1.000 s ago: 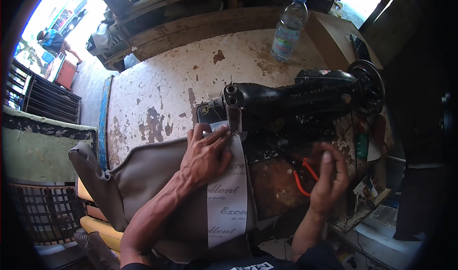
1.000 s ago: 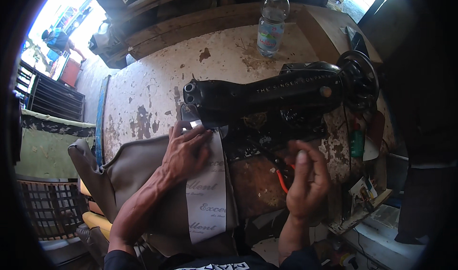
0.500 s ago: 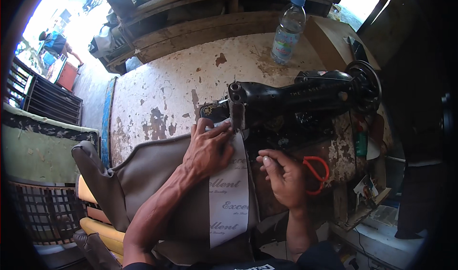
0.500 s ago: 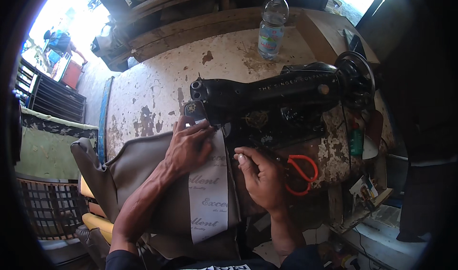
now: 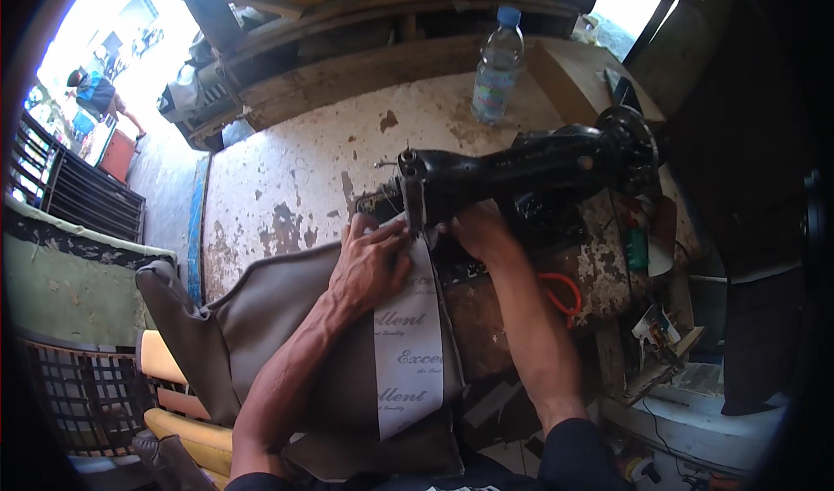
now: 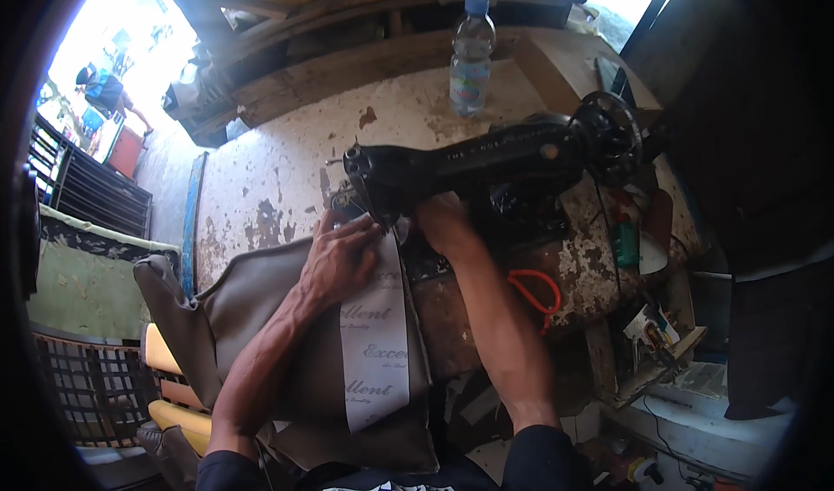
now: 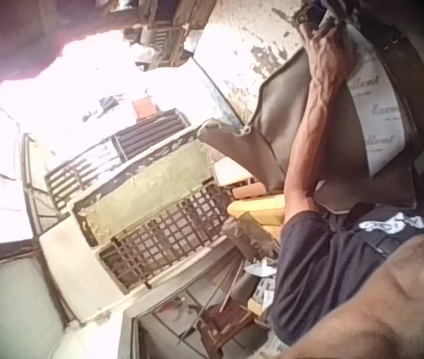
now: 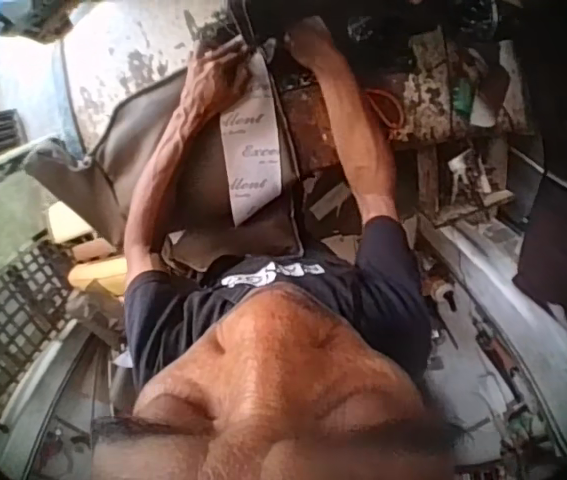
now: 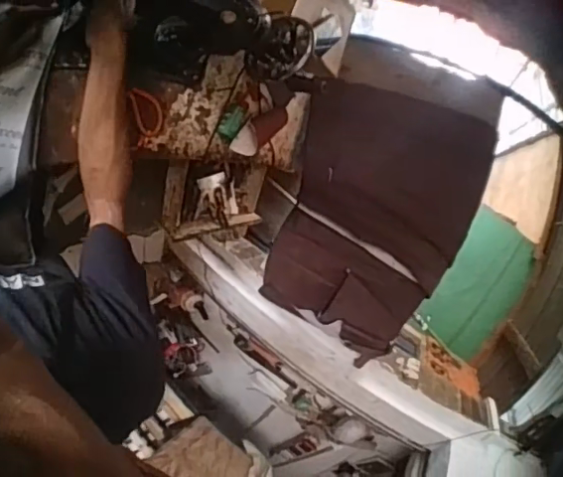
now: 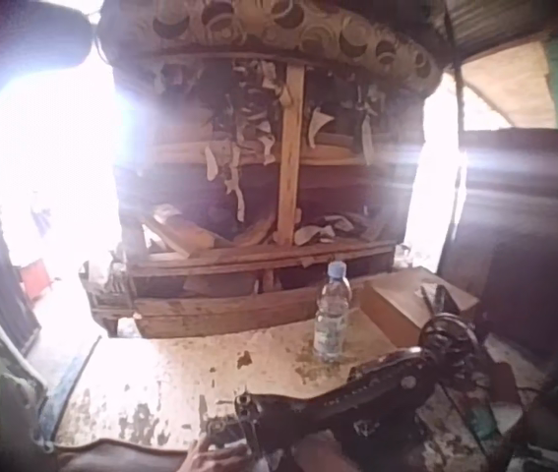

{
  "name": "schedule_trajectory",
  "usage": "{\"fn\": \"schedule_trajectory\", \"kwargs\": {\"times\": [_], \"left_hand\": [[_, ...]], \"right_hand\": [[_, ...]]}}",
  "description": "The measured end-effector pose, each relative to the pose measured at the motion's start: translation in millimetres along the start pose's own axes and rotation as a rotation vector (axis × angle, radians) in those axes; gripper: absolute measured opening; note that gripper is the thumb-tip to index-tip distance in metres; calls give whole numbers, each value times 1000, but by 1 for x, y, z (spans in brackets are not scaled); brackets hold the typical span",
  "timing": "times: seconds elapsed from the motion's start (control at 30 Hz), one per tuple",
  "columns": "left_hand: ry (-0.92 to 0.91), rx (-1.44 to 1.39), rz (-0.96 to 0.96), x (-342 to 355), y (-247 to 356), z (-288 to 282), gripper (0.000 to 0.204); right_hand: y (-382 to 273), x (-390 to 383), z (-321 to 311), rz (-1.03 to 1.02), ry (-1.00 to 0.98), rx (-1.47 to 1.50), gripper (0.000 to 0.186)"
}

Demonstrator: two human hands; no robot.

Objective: The person cuts upholstery fabric with scissors, fits it around a chair cushion, and stitches the fabric together using a sewing machine.

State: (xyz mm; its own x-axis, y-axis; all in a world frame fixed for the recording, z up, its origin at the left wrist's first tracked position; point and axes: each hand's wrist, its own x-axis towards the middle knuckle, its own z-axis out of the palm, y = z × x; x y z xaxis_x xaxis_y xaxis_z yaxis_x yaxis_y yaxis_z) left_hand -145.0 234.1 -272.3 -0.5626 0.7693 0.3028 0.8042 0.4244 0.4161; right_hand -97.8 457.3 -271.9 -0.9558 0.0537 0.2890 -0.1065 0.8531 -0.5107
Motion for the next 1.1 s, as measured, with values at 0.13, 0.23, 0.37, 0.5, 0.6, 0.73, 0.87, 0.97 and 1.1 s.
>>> {"fn": "schedule_trajectory", "kwargs": {"times": [0.13,0.23,0.37,0.5,0.6,0.73,0.87,0.97,1.1], "left_hand": [[-12,-7,-7,2,6,8,41],[-19,28,-44,-12,-1,-3,40],[14,-19,-22,-4,6,2,40],[13,-21,-40,-4,0,-3,41],[22,-54,-19,0,4,-1,42],[20,-59,11,6,10,10,40],[-79,-49,-84,1,14,-11,44],[-29,-53,-58,-4,7,-8,42],[-53,-49,-42,4,17,-3,45]], "right_hand": [[41,28,44,-255,297,28,36],[13,33,65,-35,97,1115,45],[-16,-17,-39,354,-183,261,33],[-58,-20,-195,374,352,309,37],[53,48,-267,433,510,-443,60],[161,8,-287,450,-100,-842,59],[73,-44,-283,566,-185,-895,53],[53,-8,-264,683,279,-483,51],[85,10,-266,732,272,-357,53]]}}
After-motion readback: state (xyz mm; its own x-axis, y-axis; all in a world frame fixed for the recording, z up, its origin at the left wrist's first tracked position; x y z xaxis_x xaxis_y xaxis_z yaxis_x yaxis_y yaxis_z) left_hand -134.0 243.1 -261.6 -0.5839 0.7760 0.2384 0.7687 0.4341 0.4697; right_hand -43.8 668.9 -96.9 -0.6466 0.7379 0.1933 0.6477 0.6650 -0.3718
